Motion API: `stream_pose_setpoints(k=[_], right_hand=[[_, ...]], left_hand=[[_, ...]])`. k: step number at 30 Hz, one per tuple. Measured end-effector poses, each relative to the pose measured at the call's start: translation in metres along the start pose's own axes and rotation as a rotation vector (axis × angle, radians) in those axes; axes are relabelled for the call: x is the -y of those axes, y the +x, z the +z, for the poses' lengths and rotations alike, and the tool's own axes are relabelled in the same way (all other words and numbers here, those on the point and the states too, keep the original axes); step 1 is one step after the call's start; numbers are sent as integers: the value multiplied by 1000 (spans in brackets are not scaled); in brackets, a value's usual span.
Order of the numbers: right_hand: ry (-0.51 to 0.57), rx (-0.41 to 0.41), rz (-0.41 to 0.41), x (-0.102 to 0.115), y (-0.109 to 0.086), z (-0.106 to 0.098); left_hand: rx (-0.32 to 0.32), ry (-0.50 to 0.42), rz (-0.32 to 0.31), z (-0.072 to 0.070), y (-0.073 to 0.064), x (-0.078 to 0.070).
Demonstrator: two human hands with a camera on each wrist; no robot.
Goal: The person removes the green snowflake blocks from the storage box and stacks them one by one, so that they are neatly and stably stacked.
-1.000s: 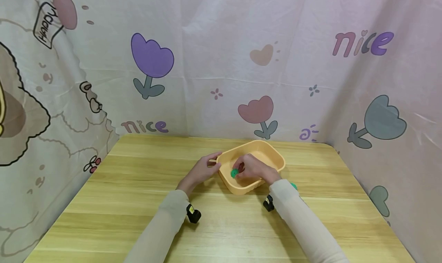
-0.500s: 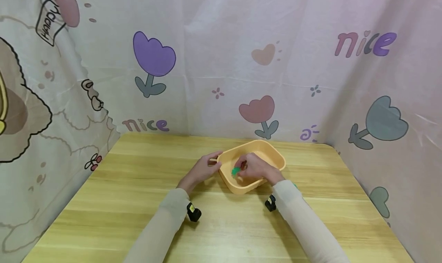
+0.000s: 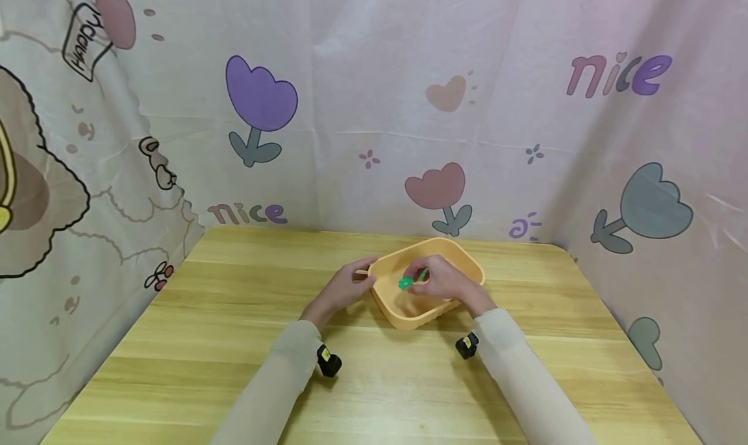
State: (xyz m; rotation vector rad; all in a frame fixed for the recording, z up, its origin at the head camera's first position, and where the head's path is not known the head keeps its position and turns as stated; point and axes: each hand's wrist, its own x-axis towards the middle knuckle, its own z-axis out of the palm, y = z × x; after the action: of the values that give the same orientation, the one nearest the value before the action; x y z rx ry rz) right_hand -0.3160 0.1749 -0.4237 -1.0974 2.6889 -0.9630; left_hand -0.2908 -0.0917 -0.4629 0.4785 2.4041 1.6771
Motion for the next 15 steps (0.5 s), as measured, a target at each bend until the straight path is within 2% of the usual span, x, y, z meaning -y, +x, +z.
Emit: stream_pose_setpoints(k=[8, 15], right_hand=[[16, -65, 37, 7, -15, -12], [15, -112, 50, 11, -34, -24]], left_hand=[[5, -21, -15, -1, 0, 0], [17, -11, -2, -1, 1, 2]])
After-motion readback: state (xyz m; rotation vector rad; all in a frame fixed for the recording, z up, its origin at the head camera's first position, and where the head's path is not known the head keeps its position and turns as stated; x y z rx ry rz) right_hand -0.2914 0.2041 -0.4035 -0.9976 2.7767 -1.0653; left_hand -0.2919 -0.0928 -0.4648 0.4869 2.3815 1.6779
